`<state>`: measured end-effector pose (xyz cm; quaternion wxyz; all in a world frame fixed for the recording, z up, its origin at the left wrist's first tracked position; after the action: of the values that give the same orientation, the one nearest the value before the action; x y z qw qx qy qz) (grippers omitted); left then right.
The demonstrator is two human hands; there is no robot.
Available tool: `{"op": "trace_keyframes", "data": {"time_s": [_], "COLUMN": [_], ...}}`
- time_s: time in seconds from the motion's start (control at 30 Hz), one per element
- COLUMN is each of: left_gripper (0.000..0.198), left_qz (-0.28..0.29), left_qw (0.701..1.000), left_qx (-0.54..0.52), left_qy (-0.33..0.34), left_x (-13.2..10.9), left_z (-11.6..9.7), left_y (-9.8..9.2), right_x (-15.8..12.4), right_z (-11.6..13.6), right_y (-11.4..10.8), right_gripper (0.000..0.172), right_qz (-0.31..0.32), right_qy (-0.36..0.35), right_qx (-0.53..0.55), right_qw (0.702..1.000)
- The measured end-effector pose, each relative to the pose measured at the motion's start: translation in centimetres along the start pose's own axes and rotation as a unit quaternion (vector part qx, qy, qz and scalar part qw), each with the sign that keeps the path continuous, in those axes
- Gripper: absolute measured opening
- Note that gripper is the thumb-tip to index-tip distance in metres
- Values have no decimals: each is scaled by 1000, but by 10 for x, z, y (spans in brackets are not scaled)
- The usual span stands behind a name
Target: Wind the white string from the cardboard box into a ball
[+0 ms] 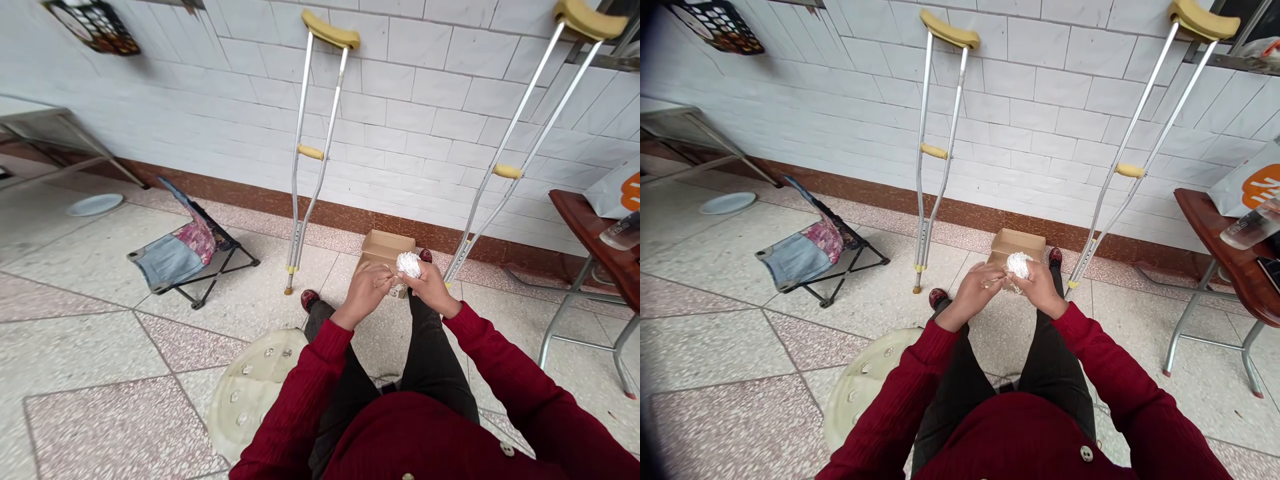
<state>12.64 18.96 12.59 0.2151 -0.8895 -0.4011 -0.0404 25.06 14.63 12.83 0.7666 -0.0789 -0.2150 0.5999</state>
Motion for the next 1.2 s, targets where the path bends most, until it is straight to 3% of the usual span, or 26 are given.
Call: {"op": "trace_keyframes", "data": {"time_s": [0.1,0.2,0.37,0.5,0.57,0.67,0.8,0.93,1.07,1.2], "left_gripper": [20,22,27,25,25,25,45,39,20,16], "left_qz": [-19,-22,62,101,104,65,27,21,-10,10], "left_qw": [998,1000,972,956,962,985,998,992,954,945], "left_qx": [59,8,-206,-233,-203,-118,-25,119,293,314], "left_qy": [27,-5,-98,-150,-149,-104,-51,-16,60,95], "left_x": [-1,-2,-12,-21,-21,-17,-18,-21,-14,0], "left_z": [-7,-2,8,14,14,8,-4,-12,-29,-27], "left_y": [-1,2,24,32,31,21,7,-12,-34,-40], "right_x": [-2,-1,2,-1,-2,-3,-2,-4,-16,-38], "right_z": [-5,-3,-16,-22,-17,-10,-19,-40,-48,-36], "right_y": [10,13,-1,-1,1,0,-5,1,19,48], "right_gripper": [35,36,34,31,30,29,30,33,34,31], "right_qz": [33,45,-7,1,5,-1,-5,67,137,230], "right_qy": [73,88,75,66,54,37,47,71,78,96], "right_qx": [143,194,170,119,103,84,93,77,32,123], "right_qw": [987,976,983,991,993,996,995,992,987,961]}}
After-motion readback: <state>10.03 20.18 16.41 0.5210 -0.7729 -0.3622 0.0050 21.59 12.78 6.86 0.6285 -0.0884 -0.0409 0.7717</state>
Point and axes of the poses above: each hand's wrist, its own x-axis towards the middle knuckle, its own y-axis out of the palm, z = x × y, the point moved 9 cm from there along x, towards the middle knuckle, and after that the axes turned 3 degrees about -y, right-handed, at the moved point
